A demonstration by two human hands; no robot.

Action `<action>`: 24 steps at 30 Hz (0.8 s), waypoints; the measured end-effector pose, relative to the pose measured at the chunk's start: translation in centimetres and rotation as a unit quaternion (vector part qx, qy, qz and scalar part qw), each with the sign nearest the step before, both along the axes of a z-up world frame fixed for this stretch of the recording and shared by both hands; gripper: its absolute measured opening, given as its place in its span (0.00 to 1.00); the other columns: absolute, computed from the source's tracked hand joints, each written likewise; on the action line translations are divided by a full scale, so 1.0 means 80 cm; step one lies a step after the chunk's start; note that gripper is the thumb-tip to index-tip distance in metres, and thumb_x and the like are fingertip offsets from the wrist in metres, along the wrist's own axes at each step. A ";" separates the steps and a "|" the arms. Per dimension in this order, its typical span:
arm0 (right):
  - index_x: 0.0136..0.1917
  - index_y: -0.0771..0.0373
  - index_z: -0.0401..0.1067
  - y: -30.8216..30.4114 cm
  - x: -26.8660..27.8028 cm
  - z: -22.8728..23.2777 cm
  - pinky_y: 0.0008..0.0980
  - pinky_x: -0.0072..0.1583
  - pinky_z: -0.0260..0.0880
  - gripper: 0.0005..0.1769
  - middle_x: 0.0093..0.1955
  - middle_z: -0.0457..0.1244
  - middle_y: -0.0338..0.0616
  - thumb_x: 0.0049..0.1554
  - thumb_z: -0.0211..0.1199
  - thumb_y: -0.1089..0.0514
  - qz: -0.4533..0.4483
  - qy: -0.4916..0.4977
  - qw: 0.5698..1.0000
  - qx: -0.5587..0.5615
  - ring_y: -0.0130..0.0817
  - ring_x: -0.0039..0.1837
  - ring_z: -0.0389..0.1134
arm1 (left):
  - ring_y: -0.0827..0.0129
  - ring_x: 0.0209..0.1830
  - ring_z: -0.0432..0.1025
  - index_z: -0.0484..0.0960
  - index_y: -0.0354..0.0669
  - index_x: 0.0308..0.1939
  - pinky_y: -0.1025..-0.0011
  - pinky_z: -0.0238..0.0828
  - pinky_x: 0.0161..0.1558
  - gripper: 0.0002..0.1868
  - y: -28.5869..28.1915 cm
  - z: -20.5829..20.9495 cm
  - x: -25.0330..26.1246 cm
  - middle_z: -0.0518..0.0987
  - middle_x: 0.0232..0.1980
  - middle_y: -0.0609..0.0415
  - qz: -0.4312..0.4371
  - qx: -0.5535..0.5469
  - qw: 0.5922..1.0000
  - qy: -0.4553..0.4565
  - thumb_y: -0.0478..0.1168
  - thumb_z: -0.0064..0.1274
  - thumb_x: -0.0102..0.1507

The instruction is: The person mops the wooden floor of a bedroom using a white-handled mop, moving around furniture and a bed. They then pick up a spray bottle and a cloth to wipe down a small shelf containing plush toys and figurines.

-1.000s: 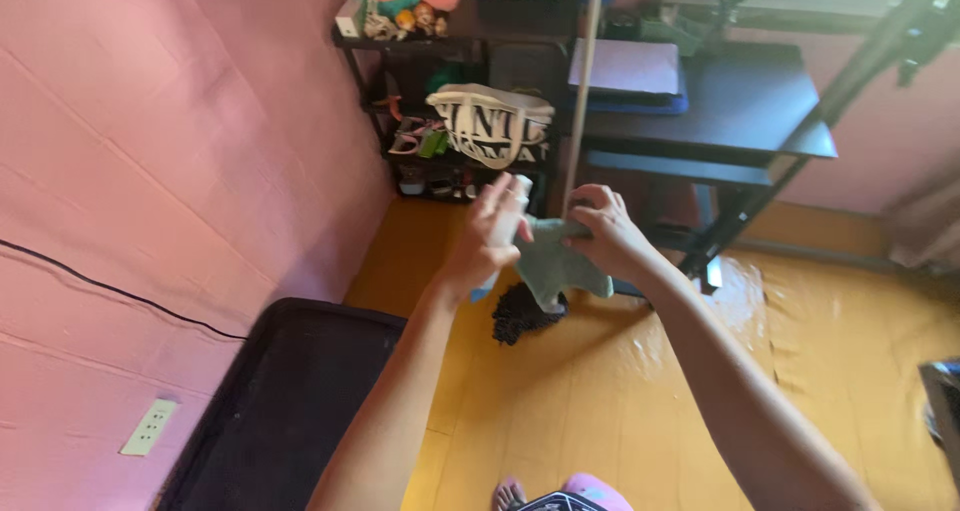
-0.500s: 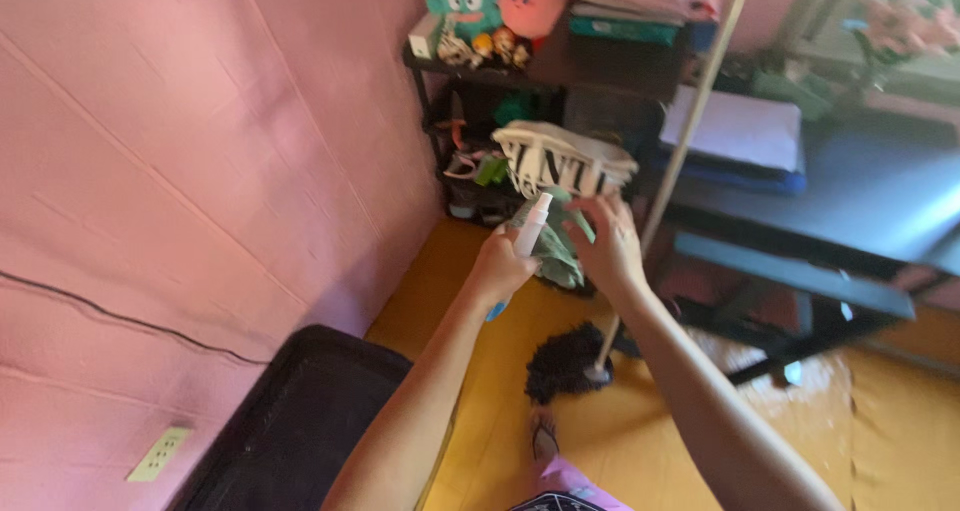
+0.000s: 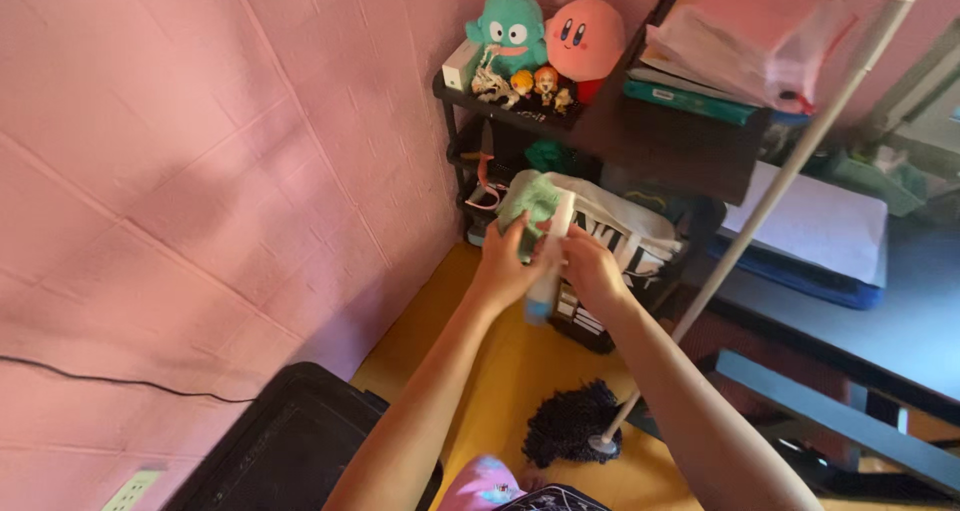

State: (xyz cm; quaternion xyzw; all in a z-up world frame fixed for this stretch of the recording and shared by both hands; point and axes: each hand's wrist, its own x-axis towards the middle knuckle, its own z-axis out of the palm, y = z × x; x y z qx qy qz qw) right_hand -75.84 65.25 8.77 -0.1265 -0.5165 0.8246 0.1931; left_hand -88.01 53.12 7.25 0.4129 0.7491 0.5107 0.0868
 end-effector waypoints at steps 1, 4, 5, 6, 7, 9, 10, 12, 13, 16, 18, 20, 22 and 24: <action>0.73 0.67 0.61 0.006 -0.011 0.000 0.35 0.52 0.74 0.27 0.52 0.66 0.48 0.63 0.46 0.59 -0.008 -0.018 1.000 0.007 0.33 0.50 0.70 | 0.38 0.68 0.62 0.69 0.40 0.69 0.52 0.64 0.62 0.32 0.003 -0.010 -0.019 0.59 0.69 0.30 0.002 0.014 1.000 0.007 0.47 0.65 0.67; 0.79 0.55 0.52 0.019 -0.048 0.010 0.38 0.38 0.73 0.31 0.43 0.62 0.45 0.64 0.45 0.55 -0.027 -0.053 0.998 0.032 0.34 0.37 0.66 | 0.45 0.55 0.76 0.83 0.54 0.61 0.60 0.73 0.56 0.15 0.014 -0.036 -0.072 0.77 0.56 0.38 0.089 -0.016 0.996 -0.010 0.43 0.50 0.71; 0.81 0.54 0.51 0.021 -0.061 0.013 0.37 0.36 0.72 0.31 0.42 0.61 0.44 0.66 0.45 0.53 -0.031 -0.053 0.997 0.045 0.33 0.34 0.64 | 0.46 0.54 0.76 0.83 0.53 0.59 0.60 0.73 0.55 0.14 0.019 -0.041 -0.090 0.79 0.55 0.39 0.080 0.015 0.997 0.009 0.42 0.50 0.70; 0.82 0.54 0.50 0.025 -0.075 0.016 0.36 0.34 0.71 0.31 0.41 0.60 0.43 0.68 0.45 0.51 -0.034 -0.054 0.996 0.059 0.32 0.32 0.63 | 0.47 0.54 0.76 0.83 0.52 0.57 0.60 0.73 0.55 0.14 0.022 -0.044 -0.108 0.80 0.53 0.41 0.072 0.045 0.996 0.027 0.41 0.50 0.68; 0.83 0.50 0.47 0.031 -0.090 0.017 0.36 0.34 0.71 0.32 0.40 0.60 0.43 0.67 0.46 0.52 -0.042 -0.048 0.996 0.070 0.32 0.32 0.63 | 0.48 0.53 0.76 0.84 0.51 0.55 0.60 0.73 0.54 0.14 0.030 -0.046 -0.125 0.82 0.51 0.42 0.062 0.076 0.994 0.045 0.40 0.50 0.66; 0.85 0.42 0.41 0.043 -0.126 0.016 0.36 0.33 0.70 0.36 0.39 0.59 0.43 0.67 0.47 0.53 -0.059 -0.036 0.994 0.090 0.31 0.30 0.63 | 0.48 0.54 0.76 0.84 0.51 0.57 0.60 0.73 0.53 0.15 0.047 -0.047 -0.159 0.82 0.52 0.42 0.065 0.063 0.996 0.027 0.41 0.52 0.66; 0.85 0.42 0.39 0.053 -0.145 0.015 0.36 0.33 0.70 0.37 0.40 0.60 0.42 0.67 0.47 0.55 -0.061 -0.019 0.991 0.121 0.31 0.30 0.64 | 0.48 0.54 0.76 0.84 0.51 0.57 0.59 0.73 0.53 0.16 0.057 -0.046 -0.180 0.82 0.52 0.42 0.066 0.056 0.996 0.018 0.41 0.52 0.66; 0.86 0.44 0.34 0.076 -0.182 0.011 0.36 0.33 0.69 0.40 0.44 0.62 0.40 0.67 0.47 0.57 -0.065 0.010 0.982 0.176 0.31 0.31 0.65 | 0.52 0.54 0.78 0.83 0.49 0.55 0.60 0.74 0.54 0.12 0.080 -0.043 -0.227 0.84 0.52 0.44 0.033 0.029 0.999 -0.028 0.43 0.54 0.68; 0.86 0.44 0.35 0.087 -0.204 0.008 0.36 0.32 0.69 0.39 0.41 0.62 0.42 0.67 0.47 0.58 -0.068 -0.022 0.975 0.209 0.32 0.29 0.64 | 0.53 0.54 0.79 0.83 0.48 0.54 0.60 0.74 0.54 0.11 0.093 -0.040 -0.251 0.85 0.53 0.45 0.016 0.017 0.998 -0.051 0.44 0.55 0.69; 0.85 0.45 0.39 0.120 -0.269 0.001 0.37 0.31 0.68 0.37 0.33 0.62 0.45 0.68 0.48 0.58 -0.086 -0.121 0.950 0.275 0.34 0.26 0.63 | 0.50 0.56 0.74 0.83 0.49 0.54 0.56 0.73 0.50 0.12 0.126 -0.027 -0.328 0.80 0.60 0.44 -0.009 -0.060 0.998 -0.014 0.43 0.54 0.68; 0.83 0.46 0.42 0.137 -0.312 0.000 0.39 0.31 0.69 0.37 0.34 0.62 0.43 0.66 0.51 0.58 -0.111 -0.194 0.935 0.276 0.34 0.27 0.64 | 0.48 0.48 0.78 0.81 0.50 0.57 0.56 0.76 0.48 0.15 0.145 -0.019 -0.375 0.77 0.62 0.46 -0.009 -0.122 0.990 -0.074 0.42 0.52 0.67; 0.83 0.44 0.38 0.156 -0.347 0.003 0.39 0.32 0.69 0.40 0.30 0.64 0.45 0.65 0.52 0.58 -0.142 -0.266 0.891 0.339 0.34 0.26 0.66 | 0.46 0.48 0.78 0.81 0.50 0.59 0.55 0.75 0.49 0.16 0.164 -0.024 -0.417 0.77 0.62 0.45 -0.008 -0.144 0.988 -0.060 0.40 0.52 0.67; 0.83 0.42 0.38 0.175 -0.379 0.008 0.40 0.33 0.68 0.40 0.28 0.65 0.47 0.65 0.53 0.57 -0.164 -0.333 0.860 0.350 0.37 0.26 0.66 | 0.46 0.56 0.73 0.83 0.48 0.58 0.54 0.72 0.54 0.16 0.185 -0.040 -0.455 0.77 0.59 0.41 -0.007 -0.116 0.993 0.025 0.37 0.54 0.67; 0.83 0.40 0.41 0.192 -0.406 0.005 0.43 0.33 0.67 0.38 0.28 0.65 0.50 0.65 0.53 0.56 -0.175 -0.397 0.846 0.311 0.42 0.25 0.65 | 0.45 0.56 0.72 0.82 0.48 0.59 0.54 0.71 0.55 0.17 0.204 -0.060 -0.485 0.76 0.59 0.39 0.006 -0.099 0.995 0.026 0.35 0.55 0.65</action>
